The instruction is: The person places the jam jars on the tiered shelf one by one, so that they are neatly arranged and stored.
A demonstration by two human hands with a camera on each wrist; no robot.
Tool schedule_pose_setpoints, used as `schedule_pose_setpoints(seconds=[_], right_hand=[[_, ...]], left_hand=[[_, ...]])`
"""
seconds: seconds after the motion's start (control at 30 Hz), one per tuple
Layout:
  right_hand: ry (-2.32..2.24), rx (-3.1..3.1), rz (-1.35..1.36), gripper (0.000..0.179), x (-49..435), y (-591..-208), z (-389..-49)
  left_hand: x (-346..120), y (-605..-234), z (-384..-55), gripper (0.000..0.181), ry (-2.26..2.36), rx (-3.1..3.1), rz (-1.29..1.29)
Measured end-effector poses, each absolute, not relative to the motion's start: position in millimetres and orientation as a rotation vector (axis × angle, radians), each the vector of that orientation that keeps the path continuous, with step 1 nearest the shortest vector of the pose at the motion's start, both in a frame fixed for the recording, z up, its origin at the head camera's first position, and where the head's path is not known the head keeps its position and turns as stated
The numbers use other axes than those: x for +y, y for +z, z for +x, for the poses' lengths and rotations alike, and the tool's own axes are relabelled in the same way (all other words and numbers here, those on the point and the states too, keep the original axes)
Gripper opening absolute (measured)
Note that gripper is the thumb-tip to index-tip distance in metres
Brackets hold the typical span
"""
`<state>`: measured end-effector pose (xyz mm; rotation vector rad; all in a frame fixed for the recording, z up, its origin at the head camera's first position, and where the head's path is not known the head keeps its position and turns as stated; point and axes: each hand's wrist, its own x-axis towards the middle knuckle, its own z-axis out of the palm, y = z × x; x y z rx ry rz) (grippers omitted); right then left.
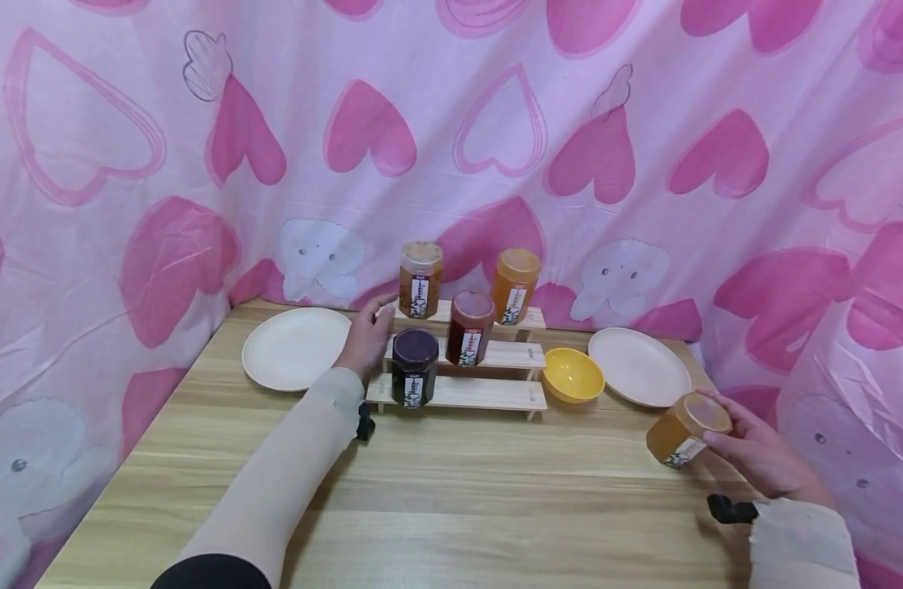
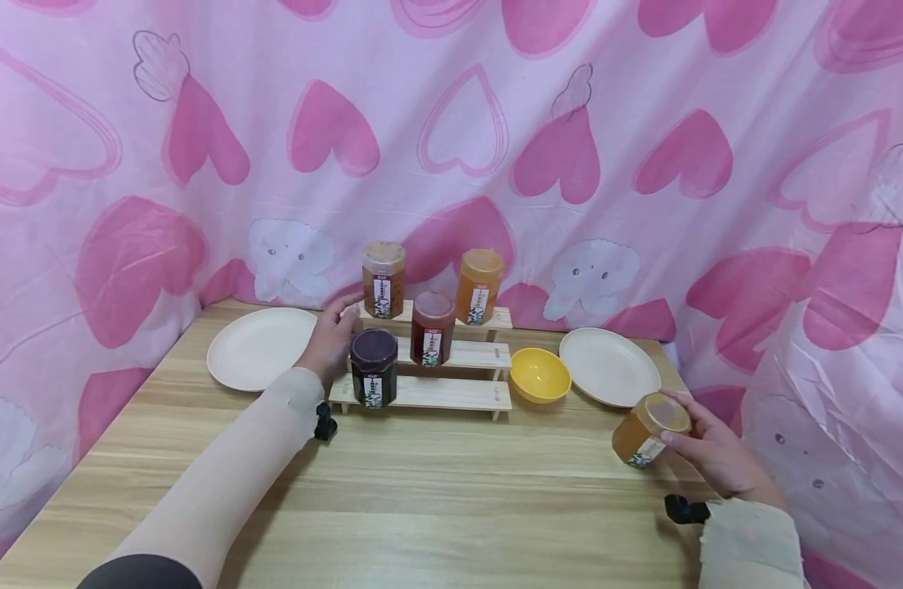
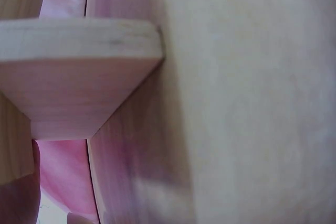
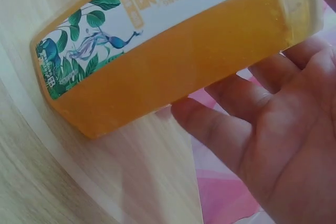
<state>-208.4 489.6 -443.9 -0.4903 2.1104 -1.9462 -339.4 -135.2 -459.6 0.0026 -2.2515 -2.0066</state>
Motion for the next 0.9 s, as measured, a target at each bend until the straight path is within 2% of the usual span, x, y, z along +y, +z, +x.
schedule_pose_setpoints(seconds=[0.27,0.57,0.9], right_hand=[[-1.704,2.412,-0.286,0.06,475.3,-430.3,-205.7],[-1.741,2.459,-0.526,0.057,440.6,-409.6,-203.1],[-1.694,2.464,-0.774,0.055,374.8,-382.5,-213.4]], left_hand=[[-135.8,-460.7,-337.4,0.047,-1.993,-2.28,0.012],[-135.8,-459.6,-337.0,0.046,-2.0,-2.28,0.012],[-135.9,-457.5,-335.8,0.046,-1.998,-2.267,-0.003]])
